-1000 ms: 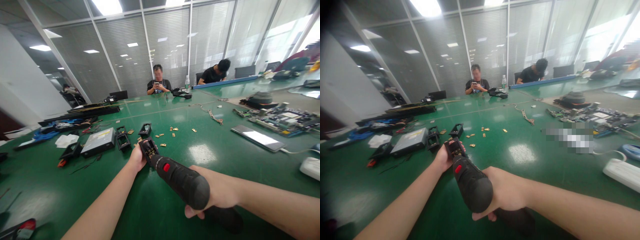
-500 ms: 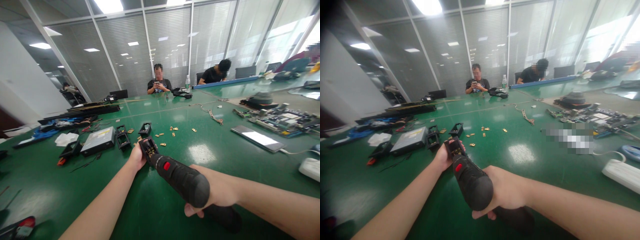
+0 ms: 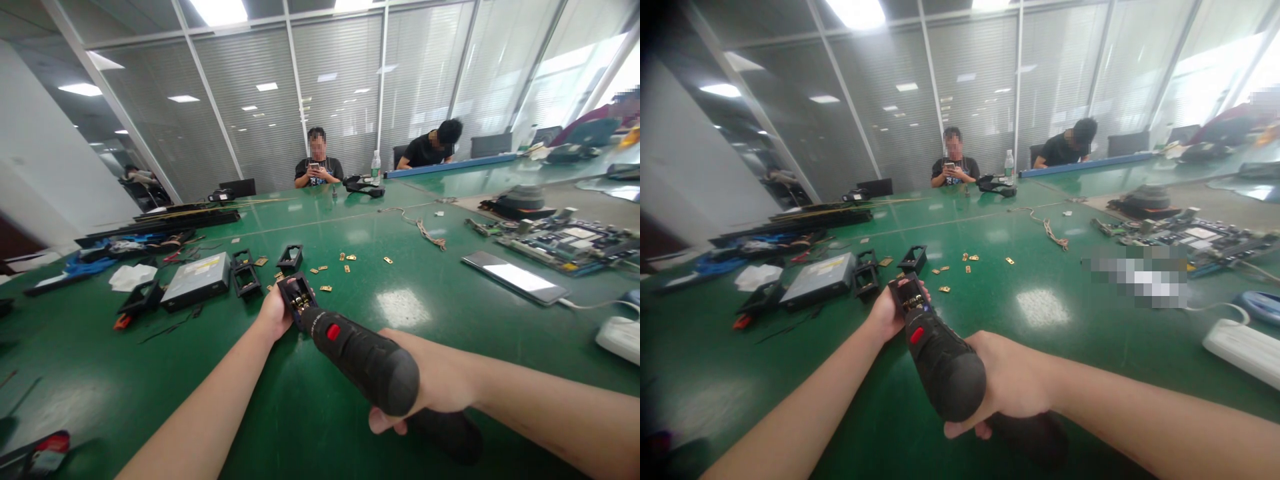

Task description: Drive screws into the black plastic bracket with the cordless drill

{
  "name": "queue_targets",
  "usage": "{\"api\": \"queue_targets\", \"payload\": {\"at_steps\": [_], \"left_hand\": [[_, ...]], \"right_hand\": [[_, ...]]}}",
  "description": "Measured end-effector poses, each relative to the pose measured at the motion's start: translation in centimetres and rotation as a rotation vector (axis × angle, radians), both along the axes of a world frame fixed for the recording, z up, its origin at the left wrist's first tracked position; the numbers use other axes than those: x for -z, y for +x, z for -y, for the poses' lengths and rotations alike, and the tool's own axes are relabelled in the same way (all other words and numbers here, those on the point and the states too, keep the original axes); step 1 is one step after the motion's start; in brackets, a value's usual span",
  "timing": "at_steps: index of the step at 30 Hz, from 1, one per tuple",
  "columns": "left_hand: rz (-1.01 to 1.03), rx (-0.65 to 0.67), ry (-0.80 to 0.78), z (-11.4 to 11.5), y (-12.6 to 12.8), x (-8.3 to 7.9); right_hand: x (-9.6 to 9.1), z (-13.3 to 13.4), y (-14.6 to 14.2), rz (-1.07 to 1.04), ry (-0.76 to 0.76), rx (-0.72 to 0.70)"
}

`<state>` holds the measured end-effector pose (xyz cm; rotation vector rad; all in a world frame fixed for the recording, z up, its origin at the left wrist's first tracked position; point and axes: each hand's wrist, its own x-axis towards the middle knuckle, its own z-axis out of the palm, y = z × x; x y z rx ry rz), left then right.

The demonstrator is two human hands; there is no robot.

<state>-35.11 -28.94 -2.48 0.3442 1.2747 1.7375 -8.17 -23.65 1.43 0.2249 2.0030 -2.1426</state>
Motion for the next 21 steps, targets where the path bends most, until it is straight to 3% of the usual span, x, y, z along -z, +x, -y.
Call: {"api": "queue_targets", "payload": {"at_steps": [21], "left_hand": [[0.017, -0.010, -0.010, 0.08, 0.02, -0.05]], "right_hand": [[0.02, -0.38, 0.04, -0.011, 0.006, -0.025]]}}
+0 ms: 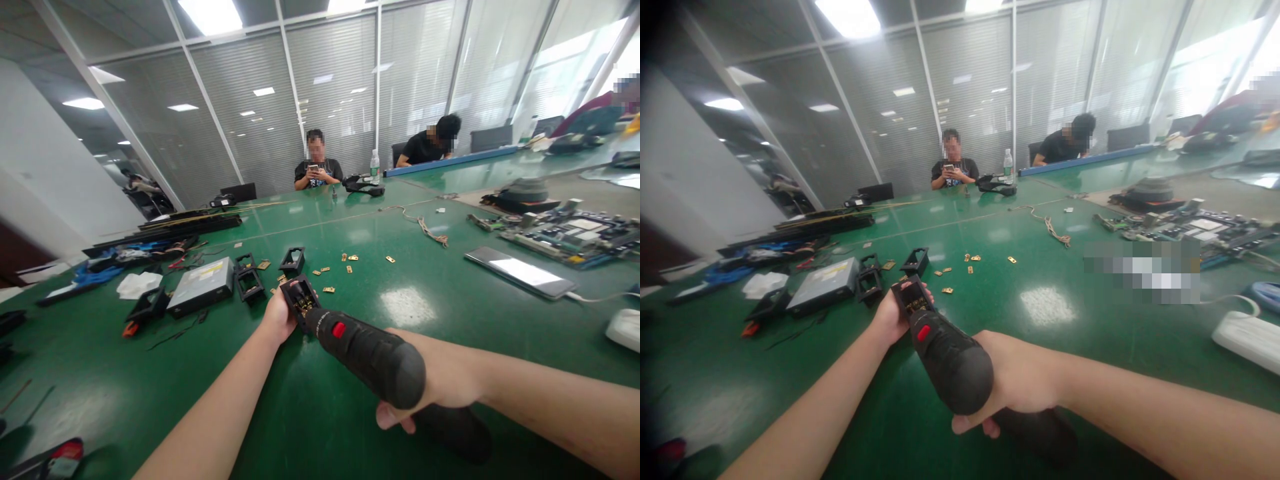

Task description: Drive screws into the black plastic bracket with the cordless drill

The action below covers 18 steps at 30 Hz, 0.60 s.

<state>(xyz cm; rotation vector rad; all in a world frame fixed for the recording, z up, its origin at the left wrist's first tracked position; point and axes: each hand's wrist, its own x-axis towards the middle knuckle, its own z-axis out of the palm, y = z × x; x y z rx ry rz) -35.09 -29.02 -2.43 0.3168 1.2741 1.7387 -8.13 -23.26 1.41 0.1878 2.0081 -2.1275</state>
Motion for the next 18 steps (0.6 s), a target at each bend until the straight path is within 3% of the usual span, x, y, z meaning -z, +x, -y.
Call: {"api": "queue_targets", "payload": {"at_steps": [18], "left_hand": [[-0.004, -0.025, -0.004, -0.10, 0.14, -0.07]], "right_hand": [[0.01, -0.04, 0.04, 0.014, -0.019, 0.010]]}}
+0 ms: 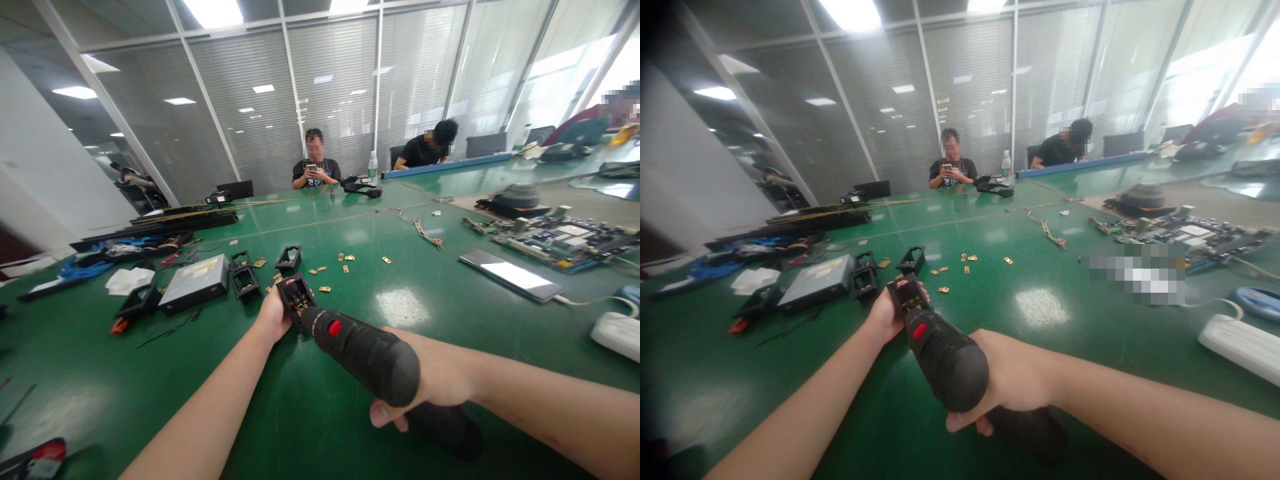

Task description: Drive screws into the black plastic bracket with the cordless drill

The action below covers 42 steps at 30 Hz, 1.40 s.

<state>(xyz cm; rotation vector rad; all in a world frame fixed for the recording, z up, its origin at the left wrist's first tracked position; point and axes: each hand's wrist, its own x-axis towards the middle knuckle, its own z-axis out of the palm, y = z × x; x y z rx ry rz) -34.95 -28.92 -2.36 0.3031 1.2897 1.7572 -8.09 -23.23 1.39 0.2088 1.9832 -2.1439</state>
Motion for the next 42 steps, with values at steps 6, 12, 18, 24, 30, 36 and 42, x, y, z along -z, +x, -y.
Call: {"api": "queue_targets", "payload": {"at_steps": [6, 12, 18, 24, 30, 36, 42], "left_hand": [[0.018, 0.014, 0.009, 0.0, -0.2, 0.2], [-0.002, 0.009, 0.012, 0.1, -0.1, 0.0], [0.016, 0.002, 0.007, 0.1, -0.1, -0.1], [0.020, 0.004, 0.015, 0.0, -0.3, 0.4], [0.032, -0.003, 0.014, 0.0, -0.3, 0.5], [0.024, 0.000, 0.018, 0.0, -0.4, 0.7], [0.015, 0.016, 0.022, 0.0, -0.3, 0.6]], "right_hand": [[0.1, 0.1, -0.1, -0.011, 0.006, 0.012], [0.3, 0.3, -0.2, 0.058, 0.000, 0.034], [0.5, 0.3, -0.4, 0.077, -0.025, 0.033], [0.5, 0.2, 0.0, 0.091, -0.046, 0.060], [0.2, 0.2, 0.2, 0.135, -0.048, 0.064], [-0.4, 0.2, 0.4, 0.135, -0.013, 0.068], [0.5, 0.0, 0.4, 0.107, -0.042, 0.074]]}}
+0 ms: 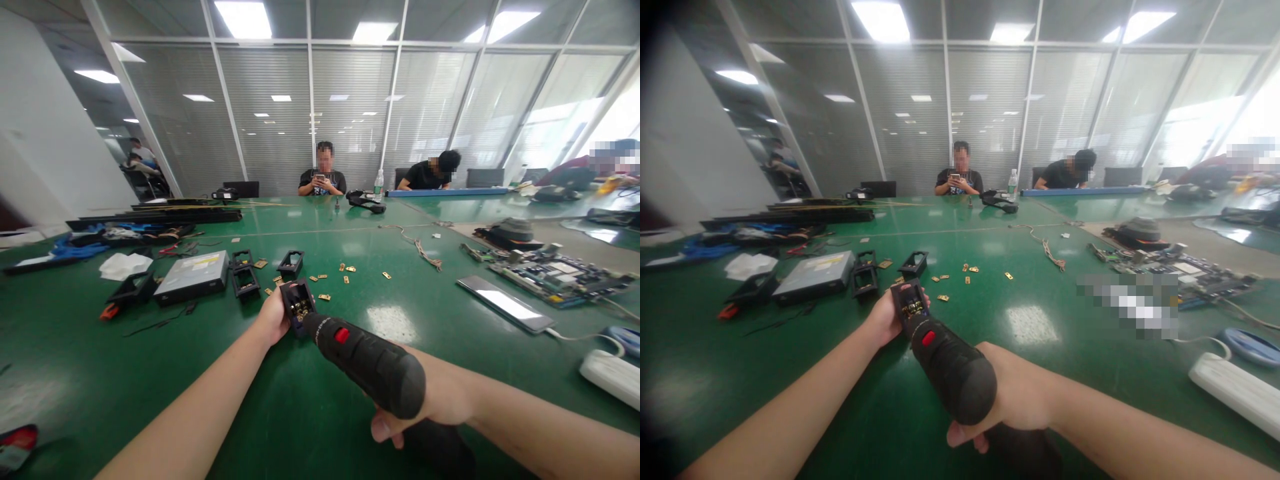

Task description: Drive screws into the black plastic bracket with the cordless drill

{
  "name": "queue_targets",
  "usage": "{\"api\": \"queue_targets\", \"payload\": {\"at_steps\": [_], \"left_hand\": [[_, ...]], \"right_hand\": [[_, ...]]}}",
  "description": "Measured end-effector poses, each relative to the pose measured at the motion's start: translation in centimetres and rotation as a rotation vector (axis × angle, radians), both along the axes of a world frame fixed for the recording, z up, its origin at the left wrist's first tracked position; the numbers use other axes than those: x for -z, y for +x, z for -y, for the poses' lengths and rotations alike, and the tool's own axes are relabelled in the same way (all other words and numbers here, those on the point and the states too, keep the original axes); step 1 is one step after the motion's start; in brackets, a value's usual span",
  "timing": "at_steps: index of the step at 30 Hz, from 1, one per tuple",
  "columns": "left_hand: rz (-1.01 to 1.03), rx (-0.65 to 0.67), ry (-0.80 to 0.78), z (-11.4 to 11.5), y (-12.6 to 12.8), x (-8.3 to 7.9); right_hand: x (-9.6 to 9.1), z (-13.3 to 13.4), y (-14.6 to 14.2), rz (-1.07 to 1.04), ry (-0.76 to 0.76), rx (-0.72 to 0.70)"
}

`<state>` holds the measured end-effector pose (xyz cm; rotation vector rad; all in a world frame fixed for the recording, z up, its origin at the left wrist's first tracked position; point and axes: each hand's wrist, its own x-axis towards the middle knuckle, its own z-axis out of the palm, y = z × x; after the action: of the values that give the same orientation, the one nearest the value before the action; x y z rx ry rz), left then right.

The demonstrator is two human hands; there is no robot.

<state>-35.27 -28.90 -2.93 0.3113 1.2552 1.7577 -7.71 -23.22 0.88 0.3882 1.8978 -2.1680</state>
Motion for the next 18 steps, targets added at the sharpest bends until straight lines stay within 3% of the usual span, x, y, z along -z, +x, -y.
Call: {"api": "queue_targets", "payload": {"at_steps": [4, 18], "left_hand": [[-0.007, 0.003, 0.004, 0.04, 0.11, -0.24], [0.002, 0.020, -0.002, 0.19, 0.46, -0.58]], "right_hand": [[0.70, 0.01, -0.04, -0.036, 0.016, 0.006], [0.07, 0.06, 0.11, -0.010, 0.019, 0.027]]}}
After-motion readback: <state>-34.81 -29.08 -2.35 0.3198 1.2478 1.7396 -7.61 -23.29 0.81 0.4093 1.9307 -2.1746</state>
